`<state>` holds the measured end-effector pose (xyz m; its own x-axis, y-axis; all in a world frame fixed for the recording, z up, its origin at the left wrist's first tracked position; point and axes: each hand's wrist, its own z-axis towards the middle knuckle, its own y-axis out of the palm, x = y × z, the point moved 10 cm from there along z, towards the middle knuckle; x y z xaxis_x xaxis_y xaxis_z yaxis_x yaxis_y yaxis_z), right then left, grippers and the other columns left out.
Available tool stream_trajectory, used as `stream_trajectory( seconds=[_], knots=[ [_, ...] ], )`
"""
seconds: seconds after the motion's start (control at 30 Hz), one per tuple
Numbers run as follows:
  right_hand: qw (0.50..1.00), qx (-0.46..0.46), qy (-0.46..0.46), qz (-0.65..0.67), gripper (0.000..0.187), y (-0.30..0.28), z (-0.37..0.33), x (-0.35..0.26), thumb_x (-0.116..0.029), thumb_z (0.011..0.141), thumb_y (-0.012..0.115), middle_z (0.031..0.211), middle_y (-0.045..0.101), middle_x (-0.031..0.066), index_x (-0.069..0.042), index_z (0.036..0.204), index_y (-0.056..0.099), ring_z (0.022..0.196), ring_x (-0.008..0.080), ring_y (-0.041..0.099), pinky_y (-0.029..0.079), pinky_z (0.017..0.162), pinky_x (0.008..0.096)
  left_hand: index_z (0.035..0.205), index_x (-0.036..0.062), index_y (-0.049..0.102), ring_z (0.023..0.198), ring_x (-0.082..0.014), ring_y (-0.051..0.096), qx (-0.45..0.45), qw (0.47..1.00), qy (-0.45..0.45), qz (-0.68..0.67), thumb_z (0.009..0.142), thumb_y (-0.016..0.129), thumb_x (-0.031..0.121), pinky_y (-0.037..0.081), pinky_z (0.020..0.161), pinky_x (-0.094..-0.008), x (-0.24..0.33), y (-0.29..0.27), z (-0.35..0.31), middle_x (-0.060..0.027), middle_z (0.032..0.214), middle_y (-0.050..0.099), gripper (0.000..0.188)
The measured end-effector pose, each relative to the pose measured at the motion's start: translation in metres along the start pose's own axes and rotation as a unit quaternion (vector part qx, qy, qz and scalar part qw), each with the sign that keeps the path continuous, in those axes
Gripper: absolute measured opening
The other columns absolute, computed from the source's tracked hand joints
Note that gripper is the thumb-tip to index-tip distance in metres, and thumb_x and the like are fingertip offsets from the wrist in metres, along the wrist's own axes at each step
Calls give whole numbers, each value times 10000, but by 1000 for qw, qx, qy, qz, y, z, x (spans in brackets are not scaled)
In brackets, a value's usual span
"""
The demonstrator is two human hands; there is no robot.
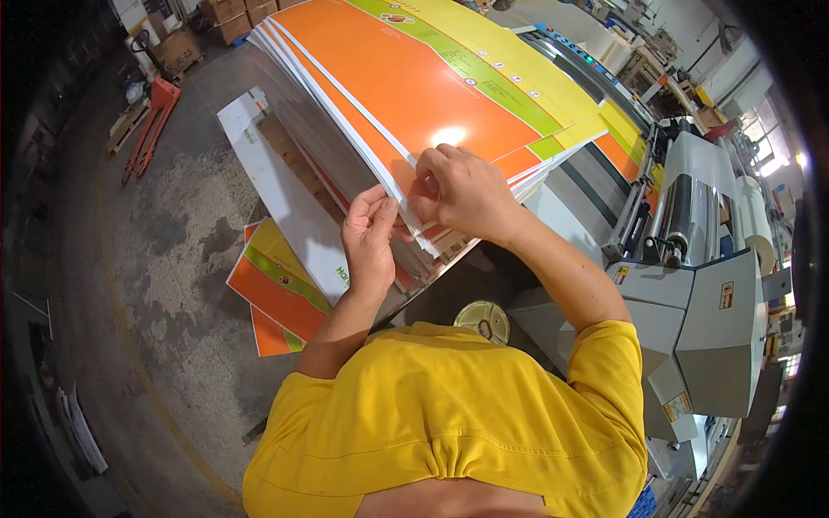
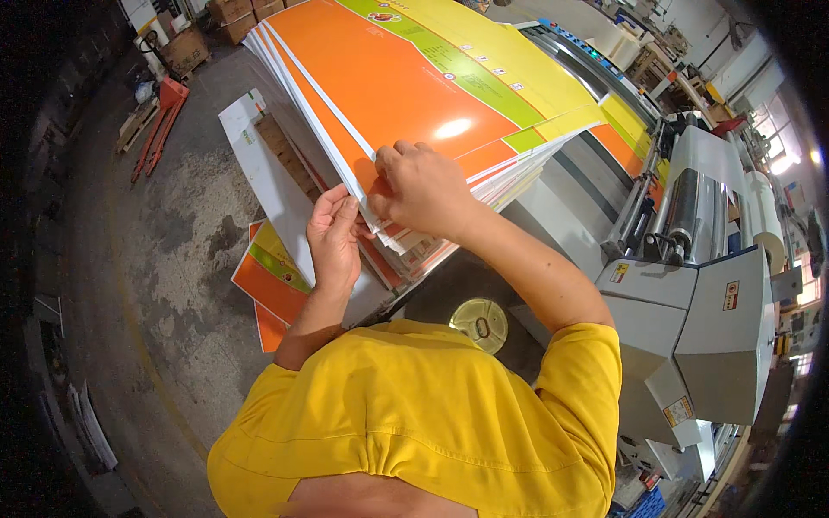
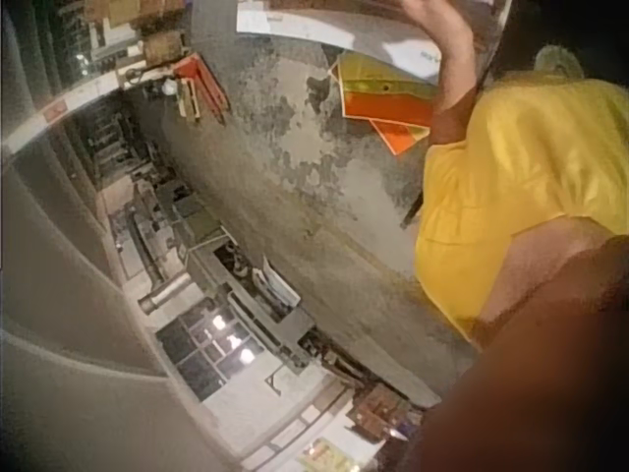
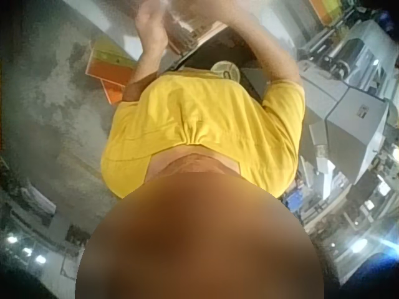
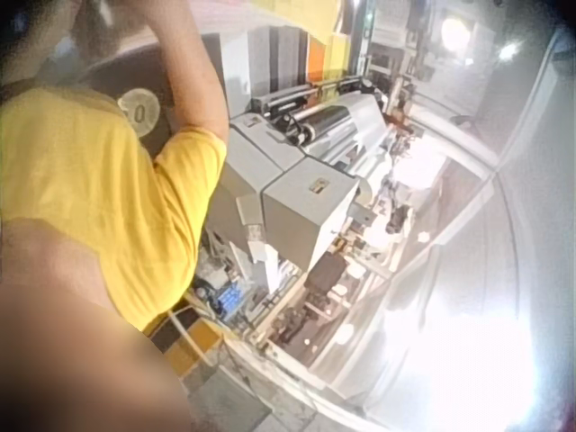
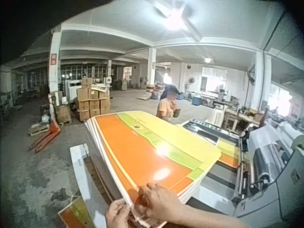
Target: The recorder is flipping through a large stack of printed paper sheets to count or inspect them in a factory setting.
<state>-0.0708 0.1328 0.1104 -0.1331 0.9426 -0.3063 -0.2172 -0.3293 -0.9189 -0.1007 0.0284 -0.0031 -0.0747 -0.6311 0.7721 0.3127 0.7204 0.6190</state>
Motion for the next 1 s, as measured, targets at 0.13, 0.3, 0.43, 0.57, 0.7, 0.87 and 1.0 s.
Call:
stream_trajectory(
  seconds=[0.13, 0.3, 0.43, 0.57, 0.7, 0.87, 1.0],
  knots=[
    [996, 44, -80, -4, 285, -7, -14, -25, -284, 727, 678, 803, 565, 80, -60, 854, 556, 811, 270, 576, 476, 639, 370, 1121, -3, 510, 667, -86, 584, 11, 1000, -9, -1, 895, 549, 88, 486, 498, -213, -2, -2, 3, -53, 885, 624, 247],
    [979, 196, 14, -48, 469, -32, -32, 63, -363, 838, 566, 1295, 452, 168, -21, 1158, 535, 1190, 334, 424, 316, 1002, 439, 1325, 15, 376, 562, -79, 548, -22, 999, 17, 42, 877, 515, 34, 492, 437, -212, 26, 16, 2, -48, 793, 570, 469],
    [970, 161, 126, -134, 684, -10, -55, 141, -561, 863, 404, 1411, 363, 130, -64, 1333, 408, 1329, 286, 295, 109, 1101, 483, 1193, -3, 560, 518, -33, 486, -50, 980, -52, 187, 876, 530, 57, 451, 421, -195, 16, 17, 12, 3, 721, 524, 324],
    [985, 138, -57, -84, 810, 22, -62, 48, -691, 806, 372, 1388, 409, 116, -82, 1339, 410, 1307, 274, 357, 95, 1084, 545, 1177, -21, 568, 508, -32, 475, -60, 969, -72, 226, 879, 527, 62, 436, 415, -192, 11, 17, 14, 0, 709, 544, 311],
    [964, 113, -236, 41, 884, 35, -85, -36, -745, 795, 319, 1348, 446, 138, -44, 1326, 414, 1277, 288, 400, 125, 1089, 528, 1169, -37, 565, 529, -38, 494, -40, 975, -40, 214, 883, 527, 62, 441, 430, -190, 9, 4, 19, -10, 756, 577, 306],
    [957, 277, 76, -49, 732, -9, -85, 93, -542, 817, 467, 1372, 416, 149, -48, 1349, 375, 1298, 305, 366, 74, 1093, 533, 1190, -36, 543, 569, -40, 504, -42, 979, -55, 190, 895, 531, 72, 465, 459, -189, 16, 14, 11, -24, 826, 598, 314],
    [968, 231, -54, -82, 760, 21, -85, 40, -626, 850, 381, 1335, 455, 161, -25, 1315, 416, 1250, 300, 432, 137, 1082, 543, 1188, -30, 540, 599, -46, 522, -45, 977, -54, 199, 894, 539, 66, 467, 472, -191, 13, 12, 13, -26, 823, 591, 309]
  ],
)
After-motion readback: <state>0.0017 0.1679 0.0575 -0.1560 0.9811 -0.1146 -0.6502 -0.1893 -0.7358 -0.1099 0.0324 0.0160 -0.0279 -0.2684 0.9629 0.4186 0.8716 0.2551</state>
